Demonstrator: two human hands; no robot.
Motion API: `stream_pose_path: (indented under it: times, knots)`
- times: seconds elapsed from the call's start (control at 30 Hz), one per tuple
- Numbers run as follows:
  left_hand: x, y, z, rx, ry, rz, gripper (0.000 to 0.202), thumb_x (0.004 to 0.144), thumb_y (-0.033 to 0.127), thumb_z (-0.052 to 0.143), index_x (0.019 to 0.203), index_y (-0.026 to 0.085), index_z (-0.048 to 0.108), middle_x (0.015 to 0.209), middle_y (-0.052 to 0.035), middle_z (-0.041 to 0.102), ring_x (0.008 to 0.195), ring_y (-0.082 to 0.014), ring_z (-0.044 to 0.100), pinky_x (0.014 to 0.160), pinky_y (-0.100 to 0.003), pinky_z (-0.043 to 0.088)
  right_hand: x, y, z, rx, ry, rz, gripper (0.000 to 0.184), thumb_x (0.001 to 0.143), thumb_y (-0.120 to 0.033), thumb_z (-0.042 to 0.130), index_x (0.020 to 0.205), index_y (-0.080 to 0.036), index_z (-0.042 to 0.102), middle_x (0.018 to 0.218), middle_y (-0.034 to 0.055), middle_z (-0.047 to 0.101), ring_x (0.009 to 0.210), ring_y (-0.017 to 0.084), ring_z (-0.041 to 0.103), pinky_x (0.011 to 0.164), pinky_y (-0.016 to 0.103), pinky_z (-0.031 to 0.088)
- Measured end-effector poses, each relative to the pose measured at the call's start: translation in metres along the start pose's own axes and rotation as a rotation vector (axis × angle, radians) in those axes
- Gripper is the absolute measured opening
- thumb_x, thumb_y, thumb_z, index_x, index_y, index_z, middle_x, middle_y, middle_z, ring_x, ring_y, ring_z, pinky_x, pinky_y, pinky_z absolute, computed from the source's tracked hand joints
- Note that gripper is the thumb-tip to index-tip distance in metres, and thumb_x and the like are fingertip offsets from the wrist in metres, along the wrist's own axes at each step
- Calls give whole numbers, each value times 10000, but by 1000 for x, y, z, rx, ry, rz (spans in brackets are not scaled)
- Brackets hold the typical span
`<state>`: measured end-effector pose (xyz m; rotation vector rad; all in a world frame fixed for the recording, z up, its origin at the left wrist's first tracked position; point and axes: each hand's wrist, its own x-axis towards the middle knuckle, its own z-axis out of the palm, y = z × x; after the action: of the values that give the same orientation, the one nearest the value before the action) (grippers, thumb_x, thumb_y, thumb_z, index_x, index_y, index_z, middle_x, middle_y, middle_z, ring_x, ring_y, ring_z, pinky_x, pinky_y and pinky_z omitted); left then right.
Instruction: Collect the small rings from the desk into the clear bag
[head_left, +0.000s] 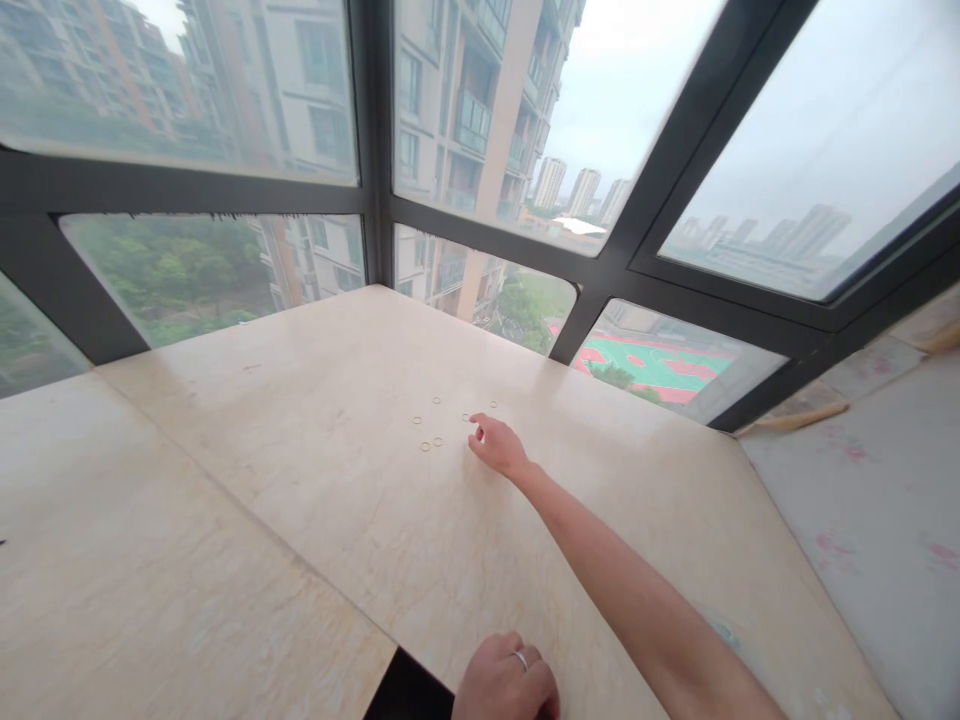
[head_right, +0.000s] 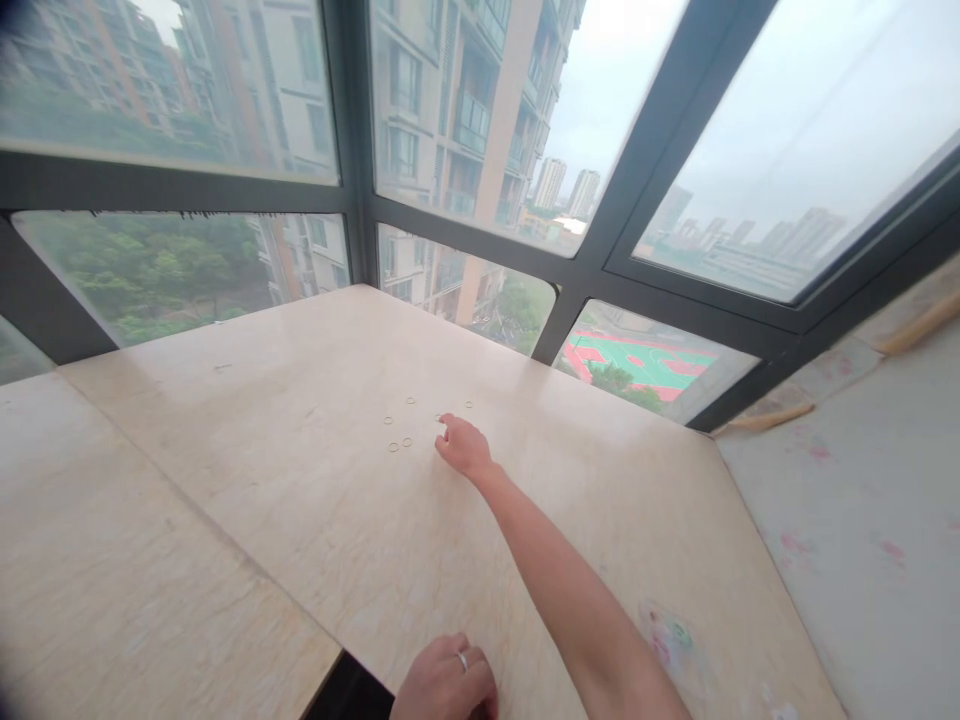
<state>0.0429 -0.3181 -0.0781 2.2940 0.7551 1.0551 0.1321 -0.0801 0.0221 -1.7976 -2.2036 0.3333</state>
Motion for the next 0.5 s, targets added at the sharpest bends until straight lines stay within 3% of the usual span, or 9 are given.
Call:
stream_pose_path:
  times: [0.23, 0.4, 0.5]
  knots:
    - [-8, -7, 20, 113, 79, 45, 207, 770, 131, 607, 638, 200, 464, 558, 17, 549, 547, -143, 441, 524, -305, 240, 39, 2, 4, -191, -155, -4, 285, 857, -211, 487, 1097, -193, 641, 1134, 116, 644, 1014, 252, 615, 798, 331, 454]
    - [-4, -4, 16, 121, 127, 93, 196, 725, 93, 588, 658, 204, 442, 561, 24, 537, 539, -140, 435, 522, -299, 240, 43, -2, -4, -245, -284, 17, 226, 816, -176, 531, 982, -168, 684, 1057, 145, 683, 987, 272, 637, 770, 336, 469]
    - [1, 1, 9, 109, 137, 93, 193, 662, 69, 572, 663, 205, 436, 568, 26, 542, 545, -137, 444, 527, -290, 245, 40, 1, -14, -208, -391, 35, 135, 728, -138, 598, 813, -151, 703, 887, 127, 720, 847, 246, 674, 699, 295, 477]
